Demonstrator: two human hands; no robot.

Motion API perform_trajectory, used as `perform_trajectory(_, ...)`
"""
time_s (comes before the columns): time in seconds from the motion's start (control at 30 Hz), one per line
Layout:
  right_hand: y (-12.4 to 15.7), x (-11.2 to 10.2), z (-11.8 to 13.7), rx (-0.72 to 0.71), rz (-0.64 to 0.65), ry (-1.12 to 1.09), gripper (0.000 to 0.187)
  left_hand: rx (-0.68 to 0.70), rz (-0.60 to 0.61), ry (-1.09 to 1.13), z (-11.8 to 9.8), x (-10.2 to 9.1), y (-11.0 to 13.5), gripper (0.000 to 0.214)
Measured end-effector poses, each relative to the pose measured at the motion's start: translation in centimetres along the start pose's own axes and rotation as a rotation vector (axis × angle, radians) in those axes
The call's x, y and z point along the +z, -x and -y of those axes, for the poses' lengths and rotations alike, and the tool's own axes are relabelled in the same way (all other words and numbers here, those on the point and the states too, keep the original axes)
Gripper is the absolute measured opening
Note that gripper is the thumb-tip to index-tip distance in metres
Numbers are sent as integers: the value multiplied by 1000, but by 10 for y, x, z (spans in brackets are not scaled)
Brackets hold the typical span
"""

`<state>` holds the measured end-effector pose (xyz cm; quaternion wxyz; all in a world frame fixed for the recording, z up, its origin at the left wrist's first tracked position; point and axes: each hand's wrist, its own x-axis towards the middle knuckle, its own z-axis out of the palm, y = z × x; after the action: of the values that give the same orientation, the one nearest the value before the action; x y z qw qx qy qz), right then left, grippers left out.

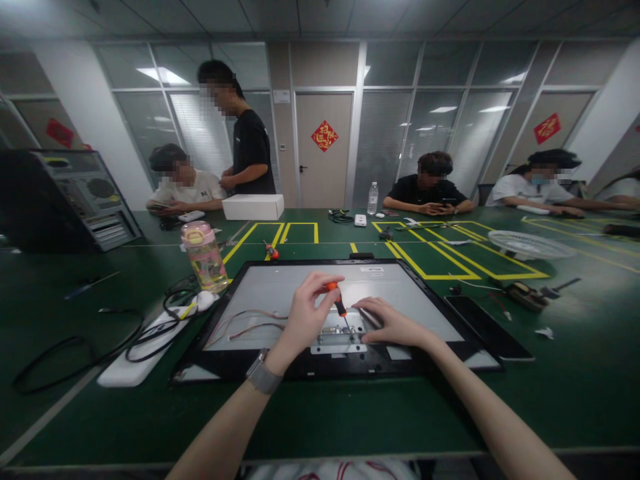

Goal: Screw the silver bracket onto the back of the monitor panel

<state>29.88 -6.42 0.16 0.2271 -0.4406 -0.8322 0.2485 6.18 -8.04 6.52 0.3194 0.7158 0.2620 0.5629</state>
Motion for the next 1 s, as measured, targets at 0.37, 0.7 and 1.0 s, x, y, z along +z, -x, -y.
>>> perform_trajectory(0.37, 0, -1, 0, 5, 9, 2, 70, -52, -23, 92, 7, 4, 3, 26)
perform_trajectory(0.7, 0, -1, 2, 14, 4, 8, 71, -1, -31, 11, 6, 6, 3, 22)
perform_trajectory(1.0, 0, -1, 2, 9, 3, 10, 70, 42, -36, -110, 4, 6, 4, 24)
